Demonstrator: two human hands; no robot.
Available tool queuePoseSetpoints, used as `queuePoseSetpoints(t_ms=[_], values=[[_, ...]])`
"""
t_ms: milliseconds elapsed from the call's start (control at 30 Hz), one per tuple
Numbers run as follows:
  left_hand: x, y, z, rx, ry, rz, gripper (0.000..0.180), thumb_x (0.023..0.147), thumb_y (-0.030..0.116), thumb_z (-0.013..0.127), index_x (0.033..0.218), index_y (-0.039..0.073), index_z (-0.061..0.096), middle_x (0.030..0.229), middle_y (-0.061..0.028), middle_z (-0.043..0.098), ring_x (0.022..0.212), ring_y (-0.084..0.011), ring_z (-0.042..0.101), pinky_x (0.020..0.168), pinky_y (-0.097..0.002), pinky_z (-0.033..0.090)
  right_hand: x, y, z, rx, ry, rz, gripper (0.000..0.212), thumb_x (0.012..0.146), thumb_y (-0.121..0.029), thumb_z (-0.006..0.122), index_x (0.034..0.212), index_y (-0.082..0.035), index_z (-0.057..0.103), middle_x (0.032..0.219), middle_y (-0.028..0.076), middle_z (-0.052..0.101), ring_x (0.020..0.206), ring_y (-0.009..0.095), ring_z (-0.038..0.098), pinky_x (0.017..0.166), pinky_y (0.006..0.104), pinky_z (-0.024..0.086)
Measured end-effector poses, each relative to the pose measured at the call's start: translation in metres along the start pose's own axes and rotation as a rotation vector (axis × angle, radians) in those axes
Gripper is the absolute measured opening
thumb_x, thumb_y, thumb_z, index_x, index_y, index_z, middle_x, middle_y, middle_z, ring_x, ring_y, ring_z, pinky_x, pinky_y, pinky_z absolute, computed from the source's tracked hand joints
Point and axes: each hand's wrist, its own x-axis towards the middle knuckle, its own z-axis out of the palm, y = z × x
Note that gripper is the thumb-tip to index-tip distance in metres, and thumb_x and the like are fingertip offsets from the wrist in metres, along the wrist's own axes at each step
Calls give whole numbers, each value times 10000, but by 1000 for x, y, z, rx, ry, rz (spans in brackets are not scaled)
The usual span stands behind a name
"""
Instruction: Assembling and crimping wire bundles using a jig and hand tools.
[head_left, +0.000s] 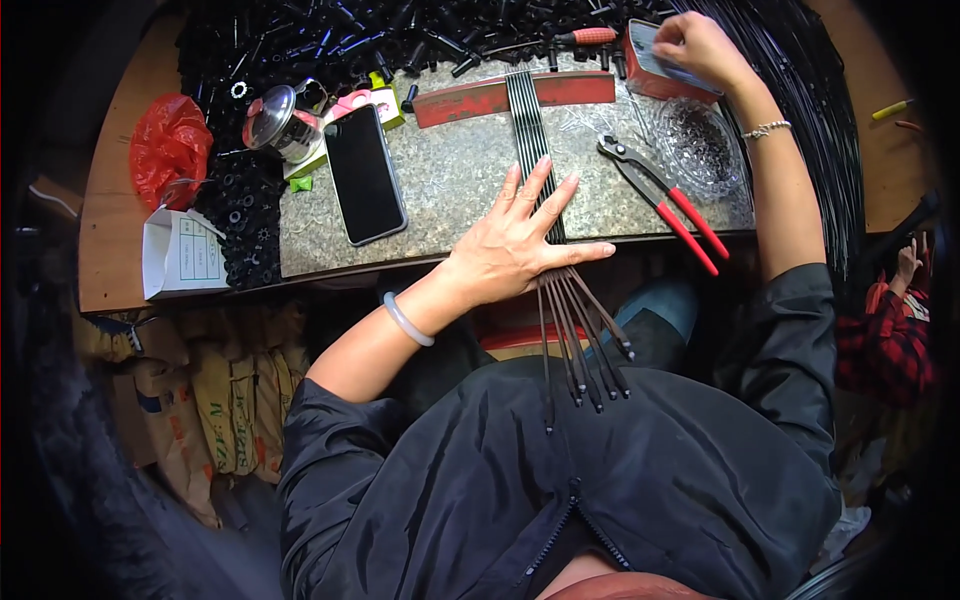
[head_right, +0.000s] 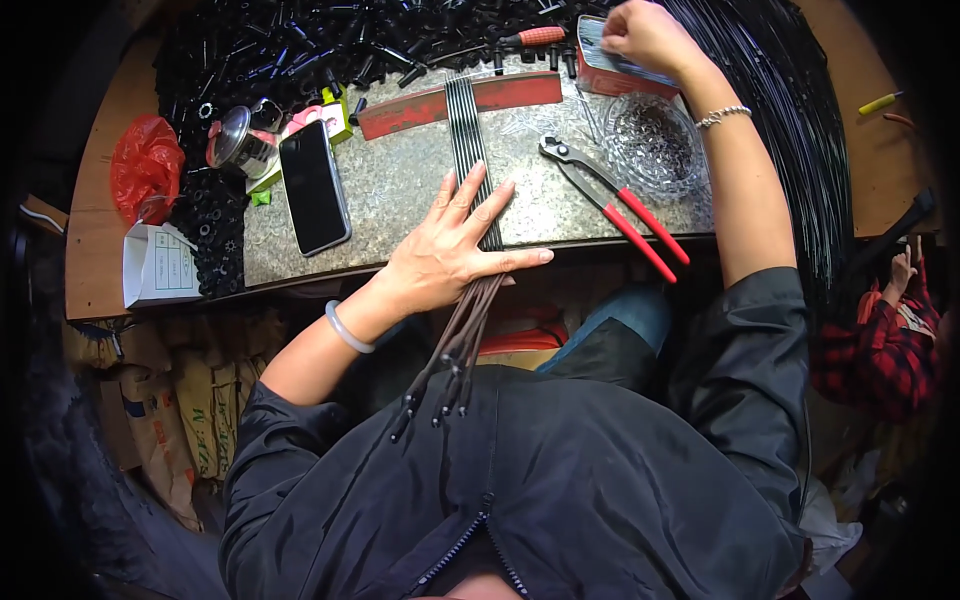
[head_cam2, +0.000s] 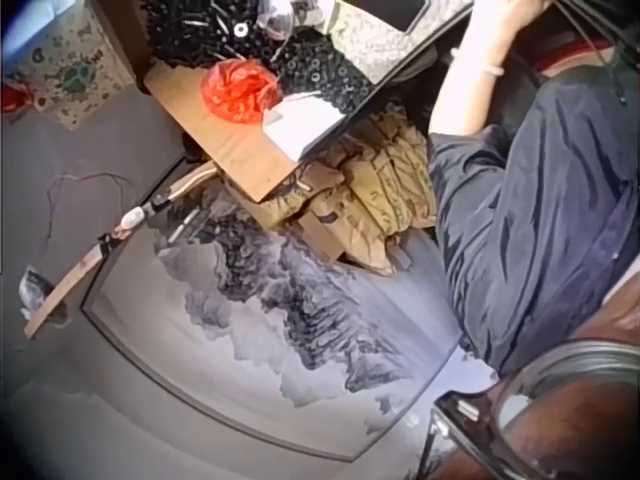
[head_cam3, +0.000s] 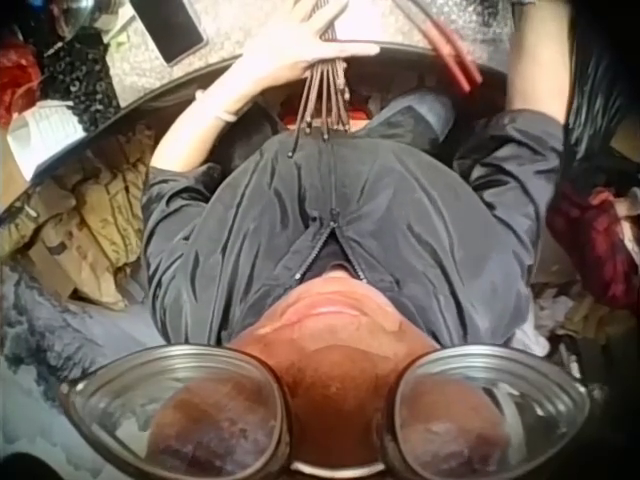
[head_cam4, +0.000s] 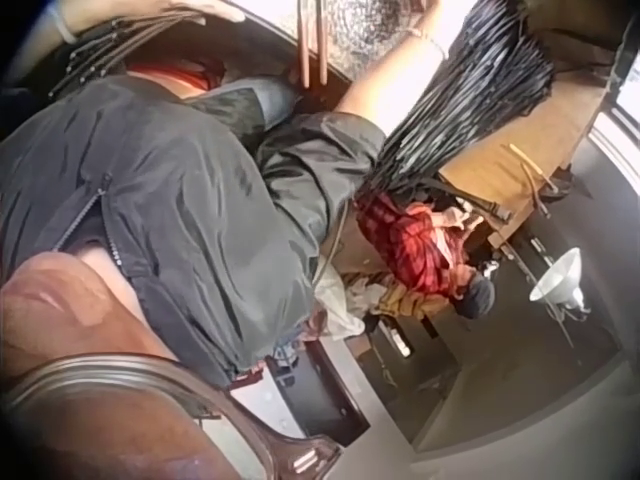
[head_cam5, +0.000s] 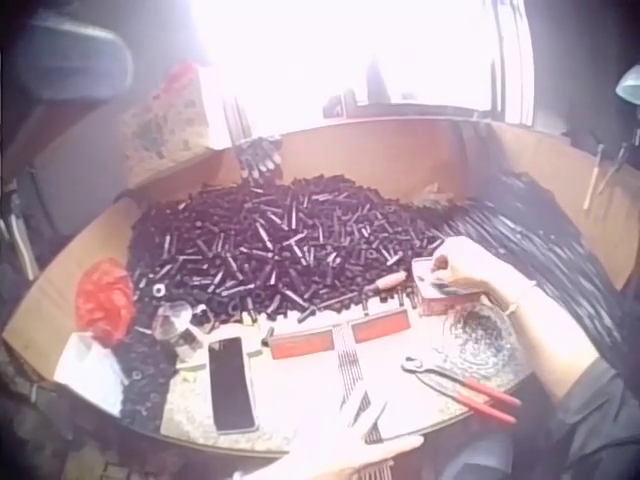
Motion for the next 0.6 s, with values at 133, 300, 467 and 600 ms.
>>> queuePoseSetpoints(t_ms=[133, 300, 467, 600], values=[[-1, -1, 1, 12, 4, -3, 586, 799, 351, 589, 1326, 494, 377, 1423, -198, 307, 1300, -484, 274, 1027, -616, 264, -13, 0, 8, 39, 37, 12, 185, 775, -192, 678, 859, -27, 671, 815, 103, 640, 776, 245, 591, 723, 337, 471], [2, -1, 4, 24, 22, -1, 544, 798, 431, 588, 1307, 491, 407, 1430, -179, 301, 1294, -491, 271, 1021, -629, 263, -16, 11, 7, -48, 265, -121, 188, 804, -190, 664, 916, -38, 670, 838, 97, 639, 796, 226, 582, 736, 324, 464], [-2, 0, -2, 39, -19, 3, 601, 804, 300, 593, 1337, 473, 376, 1425, -219, 298, 1293, -479, 296, 1023, -607, 278, 1, -65, 26, 861, 329, -377, 175, 819, -170, 629, 905, -18, 646, 811, 116, 632, 761, 235, 606, 699, 347, 473], [-1, 0, 0, -40, 28, -4, 630, 781, 261, 604, 1336, 465, 385, 1425, -221, 297, 1292, -479, 299, 1020, -607, 285, 17, -86, 69, 444, 40, -88, 201, 847, -187, 623, 927, -6, 657, 805, 112, 664, 737, 175, 622, 705, 294, 481]])
